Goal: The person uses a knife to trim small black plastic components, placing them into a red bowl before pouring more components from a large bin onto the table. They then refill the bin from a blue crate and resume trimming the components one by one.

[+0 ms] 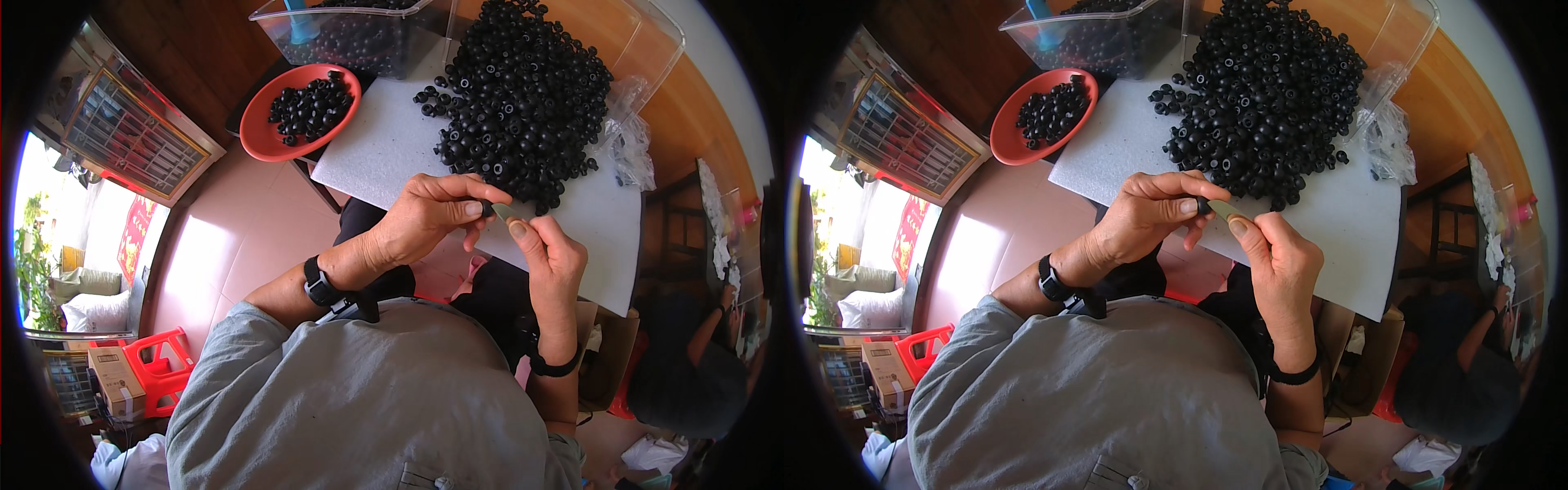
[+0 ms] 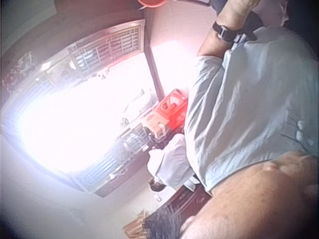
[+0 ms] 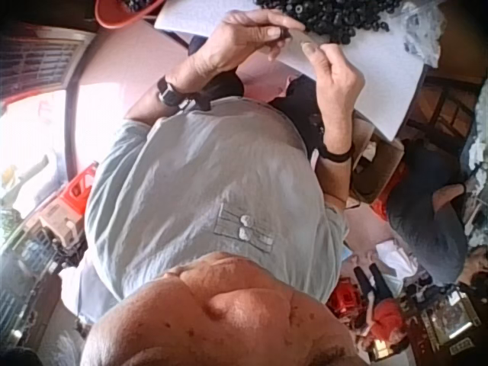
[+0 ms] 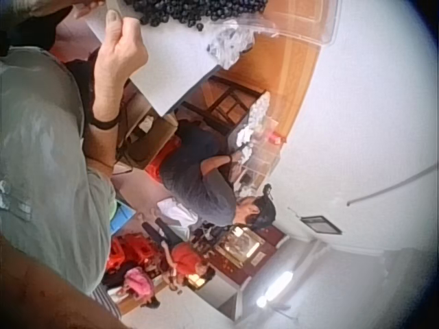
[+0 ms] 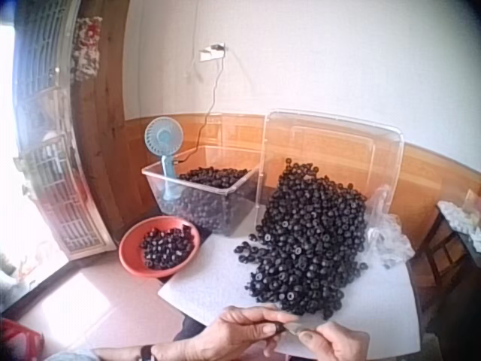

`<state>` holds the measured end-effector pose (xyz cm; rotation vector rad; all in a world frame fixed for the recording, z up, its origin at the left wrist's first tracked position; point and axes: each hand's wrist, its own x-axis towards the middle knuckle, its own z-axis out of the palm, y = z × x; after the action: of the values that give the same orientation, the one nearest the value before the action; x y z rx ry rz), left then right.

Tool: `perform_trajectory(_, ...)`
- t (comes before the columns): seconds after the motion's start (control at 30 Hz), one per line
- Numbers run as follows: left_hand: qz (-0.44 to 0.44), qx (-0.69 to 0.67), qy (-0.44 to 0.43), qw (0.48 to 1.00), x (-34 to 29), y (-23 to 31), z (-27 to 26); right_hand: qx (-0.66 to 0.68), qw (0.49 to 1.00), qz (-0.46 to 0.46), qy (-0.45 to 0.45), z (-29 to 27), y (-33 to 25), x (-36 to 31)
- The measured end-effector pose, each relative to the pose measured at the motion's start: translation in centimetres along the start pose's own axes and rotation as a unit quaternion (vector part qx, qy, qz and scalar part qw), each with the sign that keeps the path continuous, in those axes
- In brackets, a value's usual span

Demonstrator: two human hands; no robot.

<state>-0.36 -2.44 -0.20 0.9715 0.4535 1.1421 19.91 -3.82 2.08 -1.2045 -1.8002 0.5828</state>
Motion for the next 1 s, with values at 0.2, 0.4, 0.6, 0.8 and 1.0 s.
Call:
perform_trajectory(0.2,-0.011,0.007,0.022,1.0,-0.1,0.1,0.2,-0.025,0.999,-0.027,0.004,0.1,0.3,-0.1)
perform_trajectory(0.4,-0.02,0.017,0.044,0.999,-0.2,0.4,0.7,-0.034,0.998,-0.052,0.018,0.4,0.4,-0.1)
perform_trajectory(0.6,-0.034,0.018,0.071,0.997,-0.2,0.4,1.0,-0.038,0.997,-0.056,0.021,0.3,0.5,-0.1)
perform_trajectory(0.8,-0.048,-0.008,0.08,0.996,-0.3,0.5,1.4,-0.046,0.997,-0.064,0.016,0.1,0.4,-0.2)
perform_trajectory(1.0,-0.049,-0.007,0.083,0.995,-0.2,0.6,1.6,-0.042,0.997,-0.068,0.007,0.0,0.5,-0.1)
